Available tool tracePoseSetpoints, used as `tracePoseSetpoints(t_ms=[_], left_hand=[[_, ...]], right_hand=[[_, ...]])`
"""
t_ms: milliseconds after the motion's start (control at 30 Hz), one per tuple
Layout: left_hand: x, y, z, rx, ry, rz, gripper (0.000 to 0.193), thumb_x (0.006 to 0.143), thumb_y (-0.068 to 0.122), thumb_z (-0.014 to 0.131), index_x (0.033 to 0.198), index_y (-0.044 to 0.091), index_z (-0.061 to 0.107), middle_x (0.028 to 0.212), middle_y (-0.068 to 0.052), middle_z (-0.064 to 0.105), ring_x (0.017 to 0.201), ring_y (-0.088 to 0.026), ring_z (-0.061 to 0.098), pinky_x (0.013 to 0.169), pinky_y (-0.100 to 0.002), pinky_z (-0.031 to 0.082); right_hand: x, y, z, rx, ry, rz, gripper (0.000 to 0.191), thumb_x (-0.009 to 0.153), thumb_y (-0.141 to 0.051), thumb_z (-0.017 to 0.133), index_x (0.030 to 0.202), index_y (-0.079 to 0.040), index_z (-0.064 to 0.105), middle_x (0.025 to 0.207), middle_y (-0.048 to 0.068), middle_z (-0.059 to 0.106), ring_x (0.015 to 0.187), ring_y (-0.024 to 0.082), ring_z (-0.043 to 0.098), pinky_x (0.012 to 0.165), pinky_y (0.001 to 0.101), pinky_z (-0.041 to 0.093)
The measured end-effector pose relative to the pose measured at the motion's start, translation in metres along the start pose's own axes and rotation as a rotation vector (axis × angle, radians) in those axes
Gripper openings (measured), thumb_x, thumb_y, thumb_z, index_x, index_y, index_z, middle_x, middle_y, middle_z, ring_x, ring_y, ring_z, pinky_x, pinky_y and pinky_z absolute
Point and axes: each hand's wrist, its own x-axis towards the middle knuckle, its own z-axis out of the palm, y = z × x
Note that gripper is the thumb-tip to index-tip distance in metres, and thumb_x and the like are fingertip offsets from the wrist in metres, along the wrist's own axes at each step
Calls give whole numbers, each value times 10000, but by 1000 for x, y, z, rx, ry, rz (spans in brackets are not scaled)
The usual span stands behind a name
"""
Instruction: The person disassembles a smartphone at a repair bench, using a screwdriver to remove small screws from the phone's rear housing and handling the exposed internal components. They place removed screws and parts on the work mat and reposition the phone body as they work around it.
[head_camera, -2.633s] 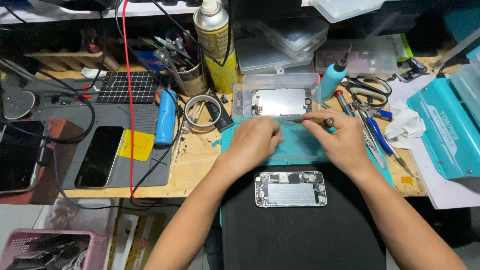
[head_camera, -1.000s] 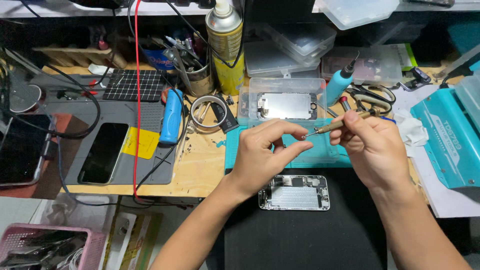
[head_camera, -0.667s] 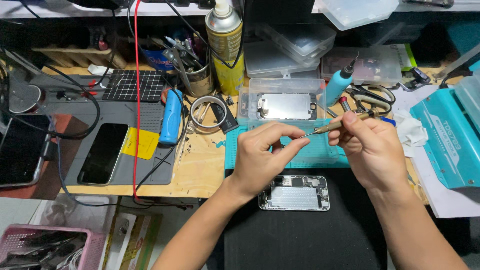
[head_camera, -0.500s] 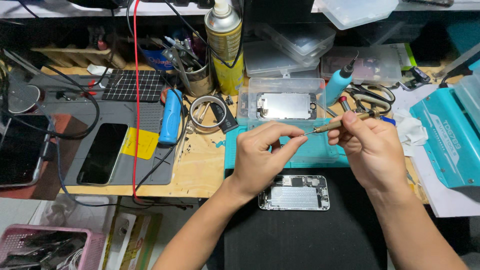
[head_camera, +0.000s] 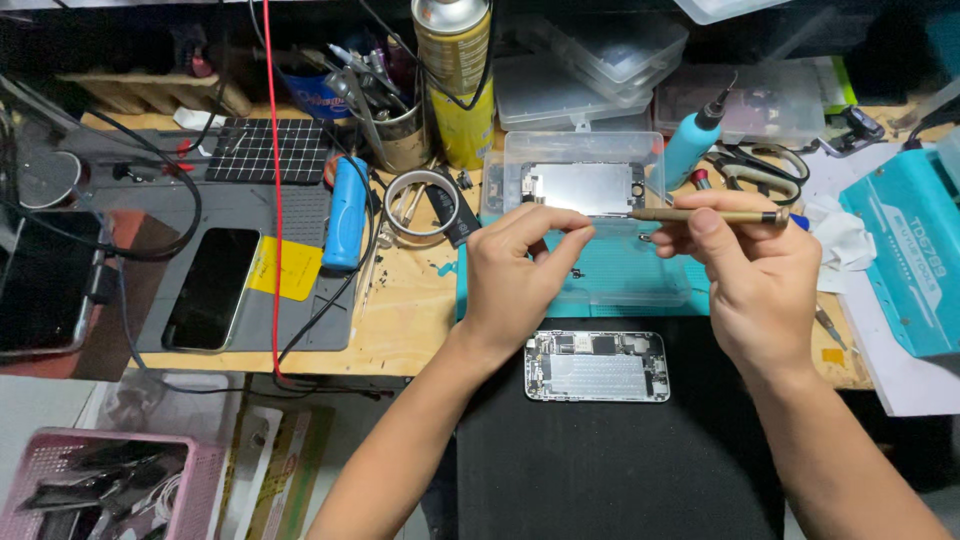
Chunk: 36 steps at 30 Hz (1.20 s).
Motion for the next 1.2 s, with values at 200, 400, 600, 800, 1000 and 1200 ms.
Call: tracePoseSetpoints(t_ms=[200,400,600,800,1000,1200], left_hand=[[-8,-7,-9,90,38,5,68,885,81,793,937,74,750,831,-3,719,567,-75,526,534,-241,433],[-11,-1,-17,79,61,22,65,887,64,784,938,71,744,882,-7,741,567,-81,539,517,-237,424],[-11,10,-16,81,34,52,69,890,62,790,943,72,748,911,-21,753,580,-91,563,522,-241,426],[-9,16,-13,97,18,75,72,892,65,782,955,75,749,933,-23,759,597,-99,607,540,-247,467],[-9,19,-10,122,-7,70,75,887,67,772,958,78,751,922,-24,756,590,-107,608,542,-257,472],[-8,19,-10,128,-14,83,71,893,68,767,960,78,745,923,-23,751,604,-115,622,543,-263,474]], right_hand=[[-6,-3,21,-61,-77,-114,147,1108,54,577,1244,81,625,1184,183,696,1076,239,716,1056,413,631],[-17,-8,28,-160,-67,-270,301,1115,130,546,1370,36,416,1198,263,691,1112,301,728,1027,405,624],[-20,-17,33,-262,-132,-482,523,1049,160,495,1442,-57,227,1208,295,652,1066,333,735,1010,437,635],[-19,-17,30,-325,-140,-527,530,1025,186,527,1416,-47,257,1217,316,650,1066,354,723,988,435,632],[-22,-13,25,-347,-127,-511,547,1037,180,563,1440,-53,277,1192,311,666,1065,337,739,915,366,645],[-21,-11,25,-350,-133,-541,537,1043,185,560,1439,-51,286,1176,308,669,1056,341,745,891,365,661]])
